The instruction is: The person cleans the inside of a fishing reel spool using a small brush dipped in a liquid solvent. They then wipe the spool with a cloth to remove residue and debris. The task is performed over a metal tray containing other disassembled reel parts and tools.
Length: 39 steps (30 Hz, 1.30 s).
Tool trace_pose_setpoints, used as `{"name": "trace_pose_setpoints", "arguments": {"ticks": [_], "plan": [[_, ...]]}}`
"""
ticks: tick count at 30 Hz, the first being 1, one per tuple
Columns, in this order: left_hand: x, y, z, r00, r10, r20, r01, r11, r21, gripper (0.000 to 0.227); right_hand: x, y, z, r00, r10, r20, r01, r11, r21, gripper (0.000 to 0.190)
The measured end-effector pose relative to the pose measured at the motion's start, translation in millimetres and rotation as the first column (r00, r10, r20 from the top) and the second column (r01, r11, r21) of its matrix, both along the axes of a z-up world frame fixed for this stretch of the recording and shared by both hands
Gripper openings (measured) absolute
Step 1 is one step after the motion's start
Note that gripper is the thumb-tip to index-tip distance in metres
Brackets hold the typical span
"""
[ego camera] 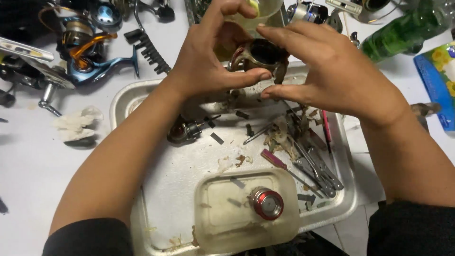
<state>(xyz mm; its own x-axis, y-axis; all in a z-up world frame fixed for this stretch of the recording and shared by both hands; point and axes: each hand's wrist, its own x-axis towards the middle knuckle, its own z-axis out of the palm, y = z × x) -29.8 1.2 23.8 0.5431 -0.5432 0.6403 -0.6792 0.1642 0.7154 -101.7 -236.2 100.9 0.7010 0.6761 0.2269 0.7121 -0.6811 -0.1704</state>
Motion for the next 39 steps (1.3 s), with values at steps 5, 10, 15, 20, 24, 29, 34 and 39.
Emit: {"name": "trace_pose_setpoints", "arguments": {"ticks": [5,10,15,20,24,29,34,39], "plan": [[-15.7,-8.6,19.7,0.981,-0.165,-0.099,0.177,0.977,0.119,0.066,-19.1,5.0,-1.0,0.993,0.013,-0.119,0.0,0.994,0.107,0.07],[-17.1,-18.3,20.0,0.953,-0.23,-0.196,0.281,0.913,0.296,0.055,-34.2,5.5,-11.8,0.929,-0.093,-0.359,0.16,0.974,0.16,0.06],[-9.9,-23.2,9.5,0.963,-0.24,-0.12,0.267,0.903,0.336,0.059,-42.6,-3.9,-31.9,0.73,-0.099,-0.677,0.455,0.809,0.372,0.059],[2.9,-18.0,10.9,0.996,-0.065,-0.055,0.079,0.944,0.32,0.06,-50.6,-26.0,-60.9,0.593,0.014,-0.805,0.622,0.627,0.469,0.047],[5.9,-13.1,27.7,1.0,-0.017,0.018,0.015,0.993,0.115,0.037,-53.5,-35.3,-79.0,0.392,0.225,-0.892,0.839,0.309,0.447,0.046],[-1.7,2.5,48.6,0.992,0.088,0.088,-0.11,0.95,0.292,0.023,-49.2,-25.6,-82.0,0.414,0.325,-0.85,0.869,0.137,0.475,0.043],[-39.3,2.4,37.0,0.956,-0.037,-0.292,0.098,0.976,0.195,0.059,-51.4,15.4,-54.0,0.467,0.368,-0.804,0.856,0.039,0.515,0.05],[-72.7,-8.2,25.4,0.331,-0.206,-0.921,0.04,0.978,-0.204,0.081,-40.6,45.5,-51.8,0.602,0.256,-0.756,0.727,0.217,0.652,0.048]]}}
